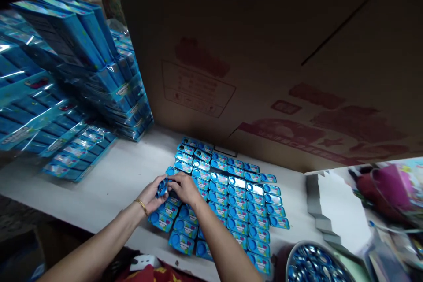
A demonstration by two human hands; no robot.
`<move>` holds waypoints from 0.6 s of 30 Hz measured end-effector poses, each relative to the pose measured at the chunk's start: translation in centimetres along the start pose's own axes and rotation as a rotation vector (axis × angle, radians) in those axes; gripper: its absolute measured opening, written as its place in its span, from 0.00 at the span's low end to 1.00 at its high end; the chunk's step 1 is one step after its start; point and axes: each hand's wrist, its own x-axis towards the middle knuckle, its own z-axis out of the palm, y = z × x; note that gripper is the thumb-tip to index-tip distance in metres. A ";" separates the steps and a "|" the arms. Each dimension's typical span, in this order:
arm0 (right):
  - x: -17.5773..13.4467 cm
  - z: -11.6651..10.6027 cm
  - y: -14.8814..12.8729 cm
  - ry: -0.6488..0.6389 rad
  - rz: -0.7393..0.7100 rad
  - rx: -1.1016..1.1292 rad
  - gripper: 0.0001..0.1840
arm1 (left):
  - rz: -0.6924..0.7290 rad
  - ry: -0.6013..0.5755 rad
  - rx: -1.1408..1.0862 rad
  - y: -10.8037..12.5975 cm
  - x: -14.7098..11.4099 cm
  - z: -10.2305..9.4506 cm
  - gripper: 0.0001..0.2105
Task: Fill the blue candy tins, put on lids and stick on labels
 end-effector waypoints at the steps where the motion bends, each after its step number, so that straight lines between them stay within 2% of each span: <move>1: -0.2 -0.1 -0.1 0.013 0.017 0.004 0.12 | 0.005 0.013 -0.002 0.0 0.1 0.1 0.07; 6: -0.7 0.5 -1.1 0.155 0.104 -0.061 0.11 | 0.024 0.066 -0.090 0.0 0.9 1.0 0.06; 9: -0.8 1.0 -2.0 0.165 0.105 -0.164 0.10 | 0.034 -0.017 -0.166 0.1 1.3 1.3 0.05; 11: -1.1 1.3 -2.6 0.146 0.079 -0.192 0.11 | 0.030 -0.054 -0.245 0.3 1.3 1.5 0.05; 14: -1.7 1.8 -2.9 0.140 0.008 -0.179 0.16 | -0.021 -0.004 -0.331 0.8 1.2 1.5 0.07; 18: -2.3 2.0 -2.6 0.185 -0.067 -0.139 0.15 | -0.074 -0.024 -0.373 1.4 1.1 1.4 0.09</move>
